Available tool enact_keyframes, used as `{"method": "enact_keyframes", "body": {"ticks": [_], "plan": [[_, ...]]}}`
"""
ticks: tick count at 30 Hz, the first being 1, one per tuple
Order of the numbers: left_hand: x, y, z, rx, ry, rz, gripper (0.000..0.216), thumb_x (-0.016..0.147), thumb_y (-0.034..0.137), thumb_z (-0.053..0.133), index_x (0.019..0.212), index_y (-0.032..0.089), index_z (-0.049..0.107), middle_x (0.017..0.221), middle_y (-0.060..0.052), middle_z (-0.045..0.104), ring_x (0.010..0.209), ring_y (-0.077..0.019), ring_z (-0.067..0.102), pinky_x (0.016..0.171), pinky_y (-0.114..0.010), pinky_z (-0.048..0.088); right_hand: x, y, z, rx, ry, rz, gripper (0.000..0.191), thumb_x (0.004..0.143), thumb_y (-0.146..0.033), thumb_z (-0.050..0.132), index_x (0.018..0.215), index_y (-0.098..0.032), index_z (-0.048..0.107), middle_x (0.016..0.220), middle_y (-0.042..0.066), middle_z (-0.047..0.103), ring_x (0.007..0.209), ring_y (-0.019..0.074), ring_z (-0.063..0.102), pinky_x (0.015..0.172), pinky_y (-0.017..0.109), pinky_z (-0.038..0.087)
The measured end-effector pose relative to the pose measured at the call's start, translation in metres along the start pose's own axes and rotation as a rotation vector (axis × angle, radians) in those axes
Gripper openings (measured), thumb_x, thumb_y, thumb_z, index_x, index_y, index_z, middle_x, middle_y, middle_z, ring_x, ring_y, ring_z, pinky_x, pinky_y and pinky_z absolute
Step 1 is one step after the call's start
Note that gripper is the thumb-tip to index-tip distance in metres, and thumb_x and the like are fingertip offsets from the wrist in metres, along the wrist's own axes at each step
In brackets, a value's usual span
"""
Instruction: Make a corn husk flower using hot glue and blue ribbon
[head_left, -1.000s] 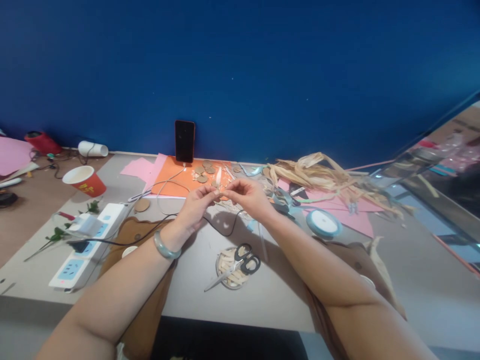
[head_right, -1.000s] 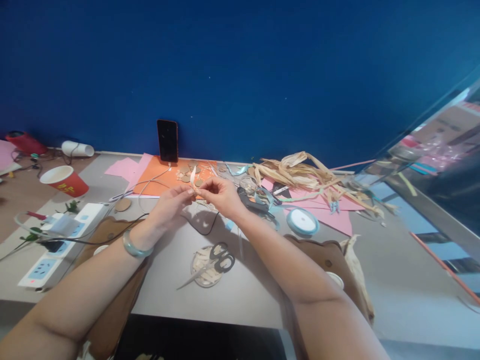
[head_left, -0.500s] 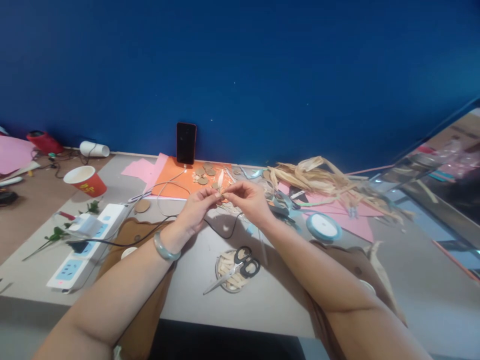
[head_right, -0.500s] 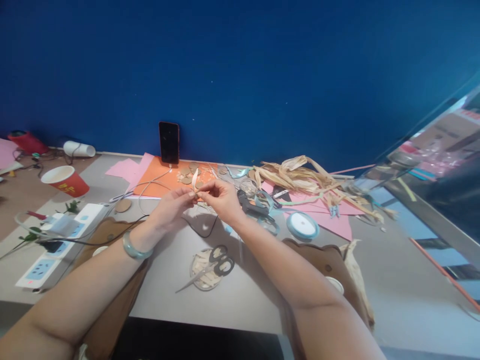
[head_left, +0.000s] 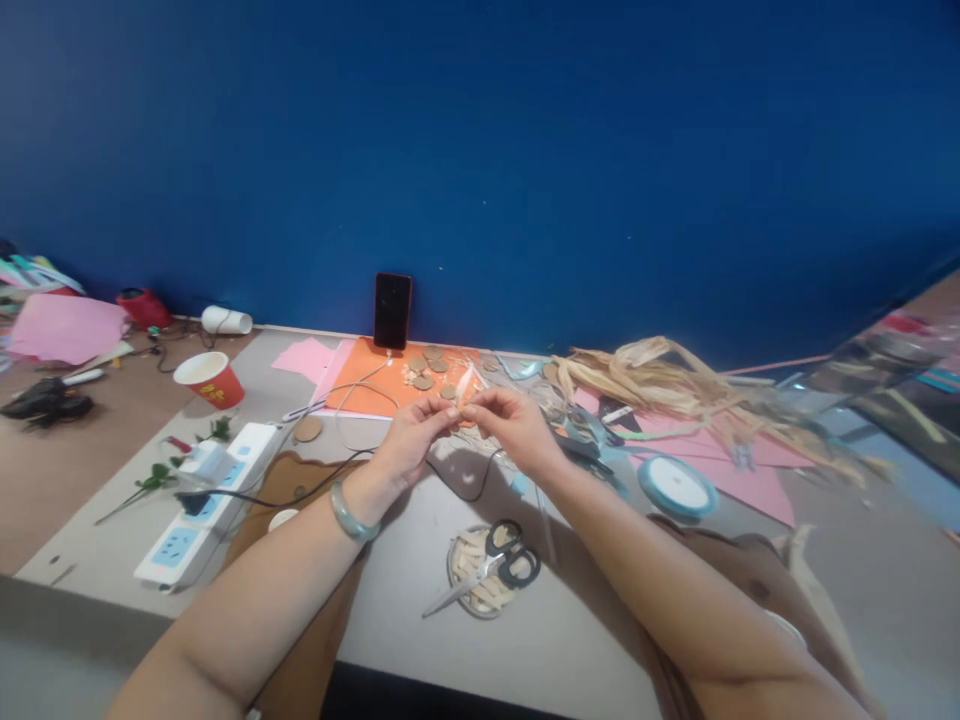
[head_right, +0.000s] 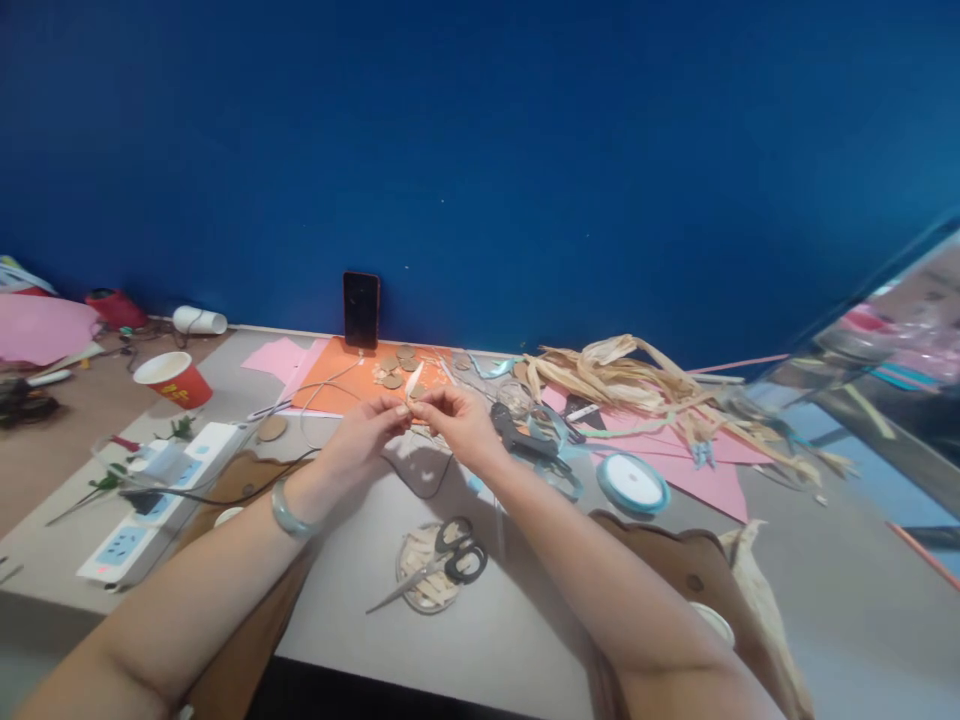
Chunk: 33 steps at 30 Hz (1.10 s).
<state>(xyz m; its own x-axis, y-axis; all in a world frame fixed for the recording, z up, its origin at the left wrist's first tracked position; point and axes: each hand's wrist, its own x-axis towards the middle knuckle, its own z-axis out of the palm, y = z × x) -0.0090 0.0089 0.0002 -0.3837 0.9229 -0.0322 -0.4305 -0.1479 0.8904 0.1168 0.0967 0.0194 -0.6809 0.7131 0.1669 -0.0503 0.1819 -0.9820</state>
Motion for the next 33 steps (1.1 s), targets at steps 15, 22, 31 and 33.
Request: {"method": "enact_keyframes", "body": {"ticks": [15, 22, 31, 33], "plan": [[0.003, -0.003, 0.002, -0.073, -0.01, 0.01, 0.025, 0.06, 0.031, 0.082, 0.067, 0.015, 0.064, 0.061, 0.0, 0.062, 0.059, -0.0092, 0.054, 0.065, -0.027, 0.041, 0.001, 0.003, -0.001, -0.117, 0.061, -0.017, 0.028, 0.073, -0.044, 0.071, 0.075, -0.017, 0.064, 0.059, 0.001, 0.058, 0.052, 0.0117, 0.047, 0.051, 0.027, 0.04], [-0.001, 0.002, 0.005, -0.11, 0.013, -0.034, 0.024, 0.058, 0.027, 0.082, 0.066, 0.014, 0.063, 0.061, 0.0, 0.062, 0.06, -0.0097, 0.055, 0.066, -0.026, 0.042, -0.002, -0.002, 0.003, -0.091, 0.012, -0.009, 0.029, 0.077, -0.044, 0.067, 0.069, -0.017, 0.061, 0.053, -0.003, 0.051, 0.051, 0.0105, 0.045, 0.052, 0.025, 0.038], [-0.002, 0.004, 0.003, 0.017, 0.022, -0.057, 0.021, 0.063, 0.028, 0.078, 0.07, 0.014, 0.064, 0.066, -0.001, 0.066, 0.055, -0.007, 0.05, 0.055, -0.023, 0.035, -0.003, -0.021, -0.01, -0.179, 0.058, -0.099, 0.027, 0.075, -0.042, 0.068, 0.069, -0.017, 0.06, 0.058, -0.002, 0.054, 0.053, 0.0095, 0.044, 0.053, 0.025, 0.038], [-0.002, 0.002, 0.002, 0.045, 0.014, -0.047, 0.023, 0.065, 0.03, 0.078, 0.073, 0.014, 0.064, 0.068, -0.001, 0.067, 0.056, -0.0066, 0.051, 0.055, -0.022, 0.035, -0.003, -0.025, -0.012, -0.176, 0.064, -0.105, 0.026, 0.074, -0.041, 0.069, 0.069, -0.016, 0.061, 0.059, -0.001, 0.055, 0.054, 0.0096, 0.045, 0.054, 0.025, 0.039]]}}
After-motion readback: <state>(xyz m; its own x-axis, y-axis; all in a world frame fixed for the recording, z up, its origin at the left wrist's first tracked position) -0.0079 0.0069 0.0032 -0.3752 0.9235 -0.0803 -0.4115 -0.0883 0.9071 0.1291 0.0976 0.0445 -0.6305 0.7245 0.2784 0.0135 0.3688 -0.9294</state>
